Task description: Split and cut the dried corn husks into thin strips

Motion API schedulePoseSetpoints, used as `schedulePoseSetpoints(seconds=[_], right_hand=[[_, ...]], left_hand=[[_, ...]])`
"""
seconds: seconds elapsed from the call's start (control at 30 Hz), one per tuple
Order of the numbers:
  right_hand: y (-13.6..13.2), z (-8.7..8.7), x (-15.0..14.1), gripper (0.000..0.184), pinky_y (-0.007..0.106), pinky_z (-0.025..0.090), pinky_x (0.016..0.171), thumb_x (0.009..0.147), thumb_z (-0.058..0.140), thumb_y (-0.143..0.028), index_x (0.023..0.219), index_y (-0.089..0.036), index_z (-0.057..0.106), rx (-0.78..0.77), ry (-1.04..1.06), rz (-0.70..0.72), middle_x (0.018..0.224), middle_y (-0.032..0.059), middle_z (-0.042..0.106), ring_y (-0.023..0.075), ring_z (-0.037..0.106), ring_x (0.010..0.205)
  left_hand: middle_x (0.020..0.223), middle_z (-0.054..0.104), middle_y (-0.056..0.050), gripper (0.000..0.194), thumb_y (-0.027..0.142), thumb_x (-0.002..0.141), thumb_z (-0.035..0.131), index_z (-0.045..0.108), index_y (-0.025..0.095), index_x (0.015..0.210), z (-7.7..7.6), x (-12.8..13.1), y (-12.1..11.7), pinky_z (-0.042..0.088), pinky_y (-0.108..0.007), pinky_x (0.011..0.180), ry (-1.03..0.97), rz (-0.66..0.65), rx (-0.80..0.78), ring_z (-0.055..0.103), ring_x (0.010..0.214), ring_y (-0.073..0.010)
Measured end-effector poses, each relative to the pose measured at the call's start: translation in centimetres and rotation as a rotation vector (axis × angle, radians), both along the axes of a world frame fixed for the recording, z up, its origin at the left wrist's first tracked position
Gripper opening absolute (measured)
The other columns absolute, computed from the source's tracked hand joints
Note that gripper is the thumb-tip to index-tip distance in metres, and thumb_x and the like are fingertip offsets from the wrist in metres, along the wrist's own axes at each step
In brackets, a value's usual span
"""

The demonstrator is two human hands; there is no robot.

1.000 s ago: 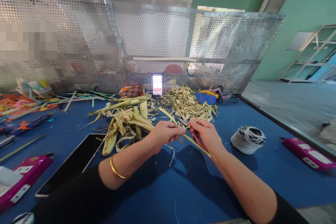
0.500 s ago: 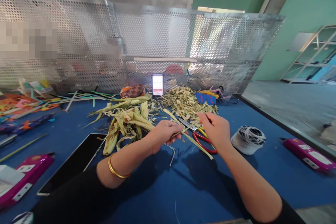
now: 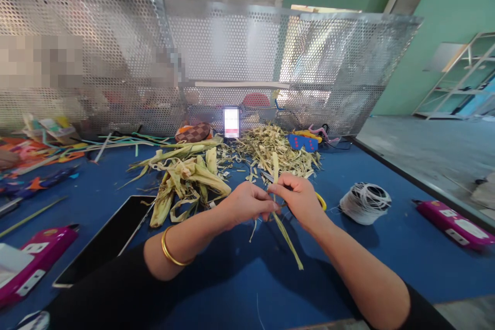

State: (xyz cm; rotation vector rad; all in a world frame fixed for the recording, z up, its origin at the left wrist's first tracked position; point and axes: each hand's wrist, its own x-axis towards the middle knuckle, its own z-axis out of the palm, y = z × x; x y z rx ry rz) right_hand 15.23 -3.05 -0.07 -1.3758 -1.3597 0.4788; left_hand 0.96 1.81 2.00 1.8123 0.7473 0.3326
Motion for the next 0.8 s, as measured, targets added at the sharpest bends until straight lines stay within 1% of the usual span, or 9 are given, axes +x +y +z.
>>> schedulePoseSetpoints(seconds=[0.1, 0.17, 0.3, 0.37, 0.43, 0.5, 0.6, 0.7, 0.8], right_hand=[[0.2, -0.3, -0.4, 0.033, 0.026, 0.031, 0.053, 0.072, 0.063, -0.036, 0.046, -0.020, 0.049, 0.025, 0.002, -0.020, 0.051, -0.0030, 0.044, 0.0124, 0.040, 0.053], [0.2, -0.1, 0.0, 0.029, 0.027, 0.035, 0.057, 0.077, 0.059, -0.035, 0.052, -0.020, 0.055, 0.074, -0.064, -0.041, 0.056, -0.0013, 0.050, 0.0140, 0.046, 0.057], [-0.6, 1.2, 1.7, 0.022, 0.033, 0.042, 0.076, 0.087, 0.048, -0.030, 0.090, -0.020, 0.068, 0.324, -0.312, -0.222, 0.089, 0.0067, 0.064, 0.0197, 0.057, 0.083], [-1.3, 1.9, 2.1, 0.022, 0.034, 0.042, 0.079, 0.088, 0.049, -0.028, 0.098, -0.021, 0.067, 0.451, -0.470, -0.300, 0.091, 0.0075, 0.065, 0.0203, 0.058, 0.085], [-1.9, 2.1, 1.9, 0.020, 0.035, 0.041, 0.078, 0.088, 0.049, -0.023, 0.096, -0.022, 0.067, 0.522, -0.686, -0.227, 0.083, 0.0056, 0.066, 0.0187, 0.059, 0.079], [-2.2, 1.9, 1.0, 0.022, 0.034, 0.039, 0.076, 0.088, 0.048, -0.018, 0.100, -0.020, 0.066, 0.525, -0.928, -0.031, 0.077, 0.0044, 0.067, 0.0165, 0.058, 0.070], [-1.9, 0.9, -0.5, 0.031, 0.035, 0.039, 0.075, 0.090, 0.041, -0.014, 0.114, -0.015, 0.060, 0.480, -1.199, 0.170, 0.082, 0.0082, 0.067, 0.0184, 0.058, 0.076], [-1.2, -0.1, -1.4, 0.031, 0.036, 0.040, 0.077, 0.089, 0.036, -0.009, 0.109, -0.010, 0.060, 0.469, -1.326, 0.188, 0.086, 0.0118, 0.065, 0.0214, 0.056, 0.083], [-1.0, -0.5, -1.5, 0.030, 0.034, 0.040, 0.072, 0.090, 0.033, -0.009, 0.086, -0.011, 0.063, 0.520, -1.334, 0.177, 0.074, 0.0085, 0.061, 0.0195, 0.052, 0.072]], left_hand=[[0.045, 0.054, 0.003, 0.021, 0.032, 0.066, 0.060, 0.072, 0.014, 0.065, 0.1, -0.1, 0.1, 0.028, -0.020, 0.042, 0.014, -0.025, -0.021, 0.038, 0.039, -0.0065], [0.046, 0.054, 0.003, 0.021, 0.033, 0.067, 0.062, 0.071, 0.014, 0.066, 0.0, 0.0, 0.1, 0.027, -0.020, 0.041, -0.007, 0.005, -0.076, 0.039, 0.039, -0.0058], [0.057, 0.061, -0.001, 0.030, 0.043, 0.071, 0.063, 0.070, 0.013, 0.072, -0.2, 0.1, 0.4, 0.034, -0.020, 0.044, -0.145, 0.162, -0.323, 0.049, 0.046, -0.0076], [0.064, 0.066, -0.004, 0.029, 0.041, 0.073, 0.062, 0.068, 0.013, 0.073, -0.2, 0.1, 0.6, 0.042, -0.021, 0.053, -0.234, 0.228, -0.452, 0.057, 0.055, -0.0104], [0.070, 0.068, -0.006, 0.024, 0.037, 0.073, 0.064, 0.066, 0.013, 0.073, -0.2, 0.0, 1.0, 0.045, -0.023, 0.060, -0.303, 0.270, -0.551, 0.062, 0.064, -0.0132], [0.071, 0.069, -0.006, 0.019, 0.031, 0.070, 0.068, 0.066, 0.012, 0.072, -0.2, -0.1, 1.2, 0.046, -0.024, 0.063, -0.371, 0.312, -0.583, 0.062, 0.067, -0.0137], [0.070, 0.068, -0.006, 0.016, 0.023, 0.062, 0.075, 0.067, 0.011, 0.069, -0.3, -0.1, 1.4, 0.046, -0.022, 0.063, -0.449, 0.354, -0.564, 0.061, 0.065, -0.0120], [0.068, 0.068, -0.005, 0.020, 0.022, 0.055, 0.079, 0.066, 0.010, 0.066, -0.4, 0.0, 1.4, 0.044, -0.021, 0.061, -0.469, 0.373, -0.575, 0.059, 0.062, -0.0108], [0.064, 0.067, -0.005, 0.023, 0.023, 0.052, 0.081, 0.067, 0.010, 0.065, -0.6, 0.2, 1.3, 0.045, -0.023, 0.064, -0.481, 0.399, -0.581, 0.059, 0.060, -0.0105]])
